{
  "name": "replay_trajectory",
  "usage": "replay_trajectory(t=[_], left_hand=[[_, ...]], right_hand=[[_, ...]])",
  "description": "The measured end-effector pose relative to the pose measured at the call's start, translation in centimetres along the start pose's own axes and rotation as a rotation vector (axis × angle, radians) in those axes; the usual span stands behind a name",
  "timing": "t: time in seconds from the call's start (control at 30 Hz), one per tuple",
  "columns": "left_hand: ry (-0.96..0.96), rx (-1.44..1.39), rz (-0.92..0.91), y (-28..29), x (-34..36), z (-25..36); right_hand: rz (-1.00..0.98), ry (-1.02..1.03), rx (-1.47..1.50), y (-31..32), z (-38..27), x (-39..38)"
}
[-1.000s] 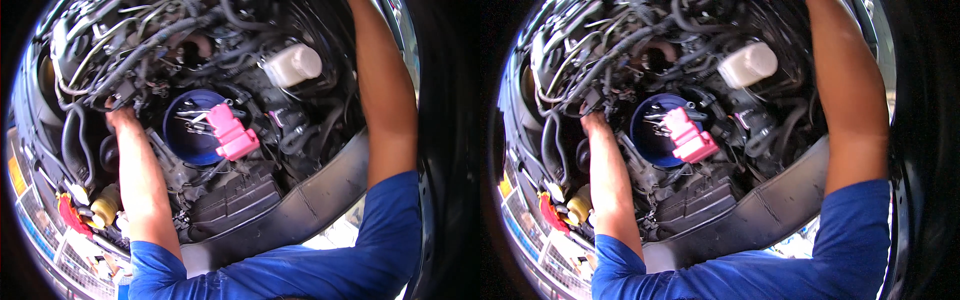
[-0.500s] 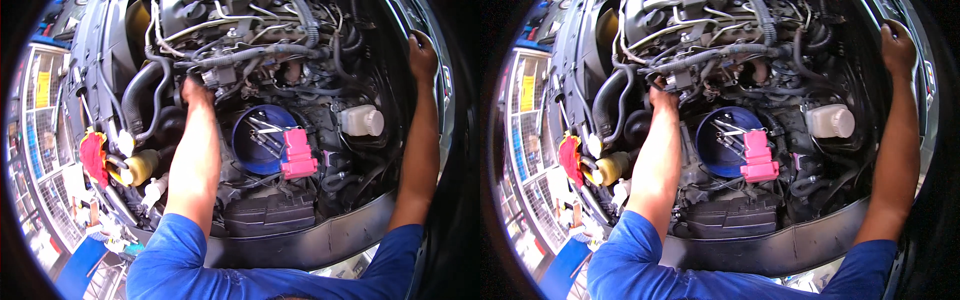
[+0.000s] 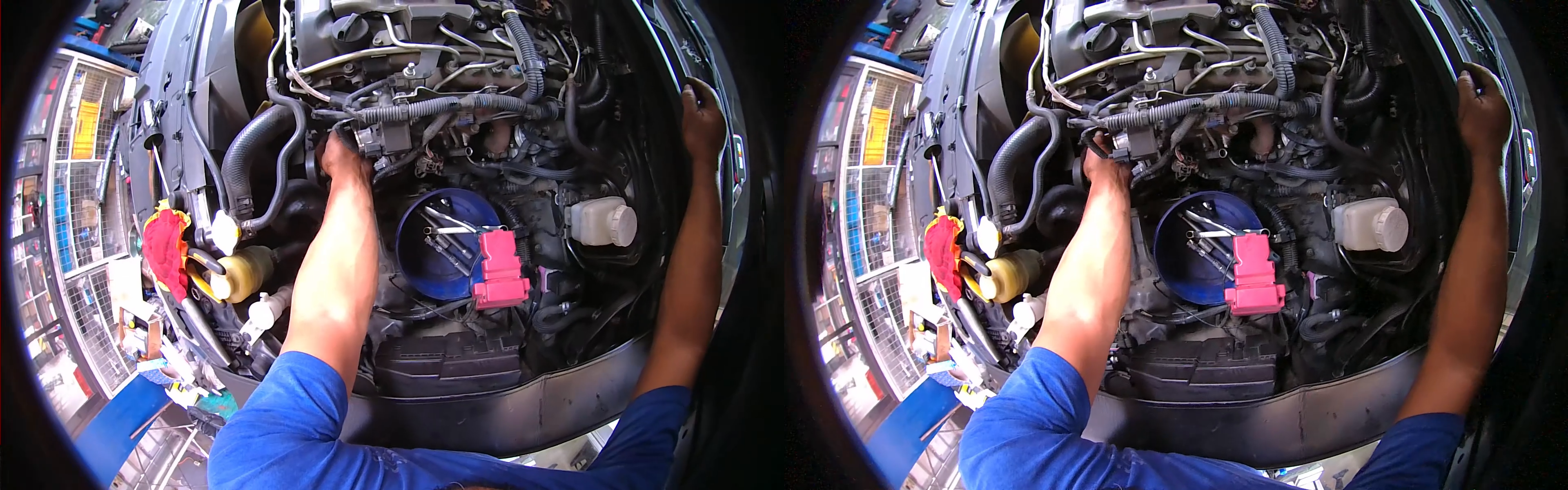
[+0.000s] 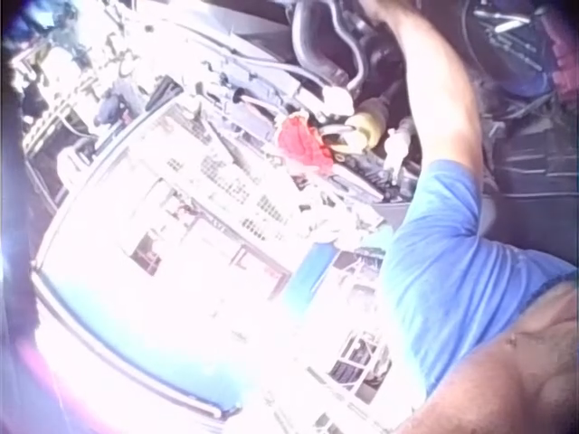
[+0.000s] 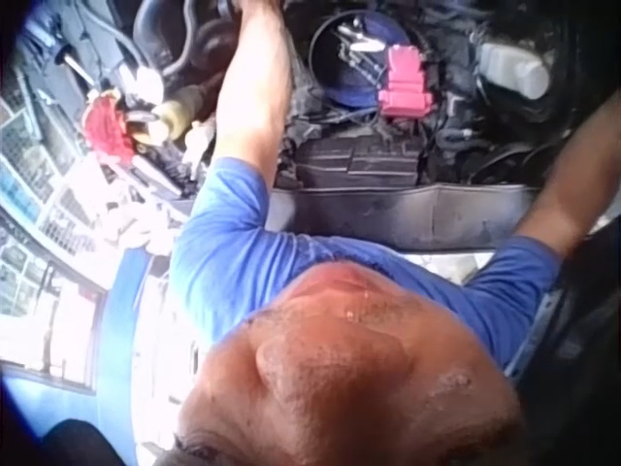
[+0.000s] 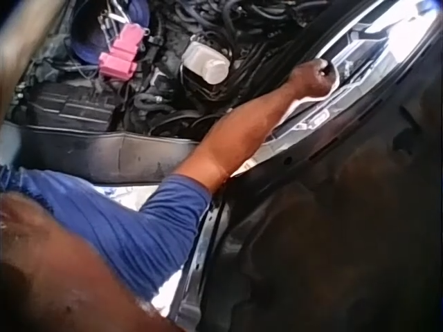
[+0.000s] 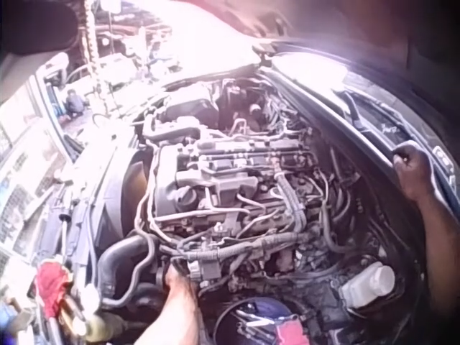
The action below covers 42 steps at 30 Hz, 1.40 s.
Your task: Work on a car engine, including removing parts and using a ratchet.
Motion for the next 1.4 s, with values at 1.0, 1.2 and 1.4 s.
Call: replay_trajectory(t=[1.0,1.2,1.4], left_hand=[[-0.053,0.095,0.141,-0.9,-0.9,0.1],[-0.130,0.117,0.259,1.3,0.1,0.4],[-0.129,0.068,0.151,0.5,-0.4,0.3]], right_hand=[[0.084,0.052,0.067,1.2,-2.5,-1.1],[0.064,0.055,0.068,0.9,-1.9,-0.8],[0.039,0.027,0.032,0.8,-1.5,-0.7]])
Point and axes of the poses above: each hand's wrist, its own x-axis towards the middle knuckle, its own y-axis out of the back of the hand, z = x × y, the point moved 5 cm from there along x, towards the middle knuckle
